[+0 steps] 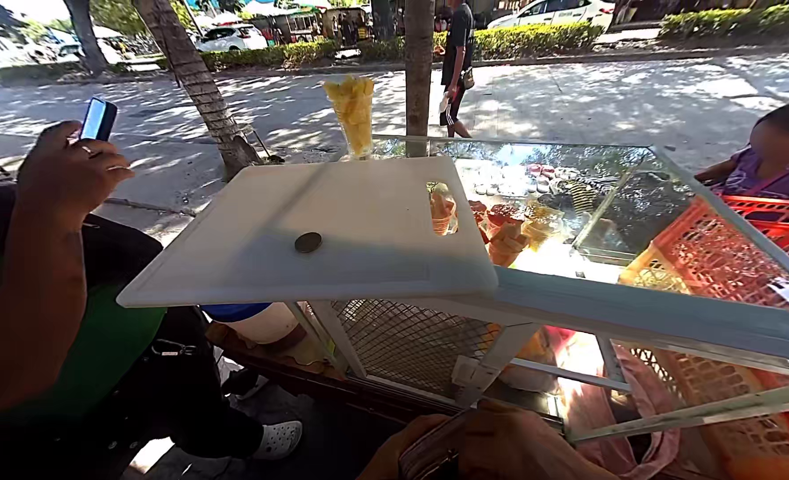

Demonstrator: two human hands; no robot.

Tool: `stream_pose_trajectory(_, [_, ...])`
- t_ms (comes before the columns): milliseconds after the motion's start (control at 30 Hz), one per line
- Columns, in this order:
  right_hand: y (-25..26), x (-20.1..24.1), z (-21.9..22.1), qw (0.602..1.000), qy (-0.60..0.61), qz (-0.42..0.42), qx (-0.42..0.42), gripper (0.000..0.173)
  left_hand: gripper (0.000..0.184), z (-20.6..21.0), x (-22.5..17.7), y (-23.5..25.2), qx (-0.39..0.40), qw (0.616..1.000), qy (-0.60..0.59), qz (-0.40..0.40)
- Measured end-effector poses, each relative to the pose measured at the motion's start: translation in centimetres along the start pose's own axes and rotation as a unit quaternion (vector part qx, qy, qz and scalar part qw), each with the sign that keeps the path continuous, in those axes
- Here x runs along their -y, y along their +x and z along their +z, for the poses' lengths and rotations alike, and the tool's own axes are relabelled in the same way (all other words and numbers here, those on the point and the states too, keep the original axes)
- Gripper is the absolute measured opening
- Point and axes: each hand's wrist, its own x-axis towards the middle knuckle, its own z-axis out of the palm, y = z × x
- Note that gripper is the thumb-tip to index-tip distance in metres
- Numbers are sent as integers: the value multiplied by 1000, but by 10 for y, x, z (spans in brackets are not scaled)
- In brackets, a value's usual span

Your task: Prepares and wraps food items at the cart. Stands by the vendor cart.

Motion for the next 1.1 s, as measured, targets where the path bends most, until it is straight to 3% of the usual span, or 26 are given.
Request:
stream_pose_trajectory(33, [0, 0, 2, 1000, 14, 8, -16, 11, 38, 6, 40, 21, 28, 997, -66, 39])
stream_pose_trajectory(100, [0, 1, 5, 999, 23, 12, -27, 11, 58, 44, 169, 92, 62, 937, -210, 271])
stream_pose_trajectory(167, [-2, 1, 7, 1000, -3, -2, -22, 16, 62, 63, 218, 129, 83, 904, -246, 341])
stream_pose_trajectory(333, [-16, 5, -8, 999, -5, -9, 46, 24, 58, 65, 211, 124, 52, 922, -236, 304])
stream_pose_trajectory(533, [-24, 9, -8, 993, 100, -58, 17, 36, 61, 63, 213, 126, 58, 926, -194, 318])
stream_pose_trajectory(633, [-24, 8, 9, 995, 77, -55, 28, 34, 61, 64, 212, 125, 47, 918, -192, 343])
stream_pose_trajectory(700, [-23, 8, 15, 997, 53, -50, 30, 28, 53, 46, 156, 82, 15, 950, -139, 280])
stream_pose_trajectory(767, [-21, 9, 16, 997, 47, -38, 38, 22, 38, 10, 25, 12, 25, 999, 8, 28])
stream_pose_trajectory(800, [-20, 9, 16, 997, 49, -35, 38, 19, 34, 3, -9, -5, 18, 998, 57, -6])
stream_pose_trajectory(833, [-19, 8, 17, 998, 45, -36, 40, 17, 32, 0, -15, -11, 9, 997, 78, 12])
stream_pose_trajectory(933, [-15, 8, 18, 997, 41, -35, 47, 14, 30, -1, -5, -11, -9, 997, 56, 55])
stream_pose_trajectory(1033, [-13, 10, 18, 998, 62, -1, 29, 16, 29, 3, 5, -4, -22, 999, -29, 23])
stream_pose_trajectory(1067, [-14, 11, 18, 998, 69, 11, 7, 16, 31, 12, 39, 13, -23, 995, -83, 55])
stream_pose_trajectory(1100, [-15, 10, 20, 996, 79, 14, -24, 15, 33, 33, 101, 44, -44, 973, -157, 165])
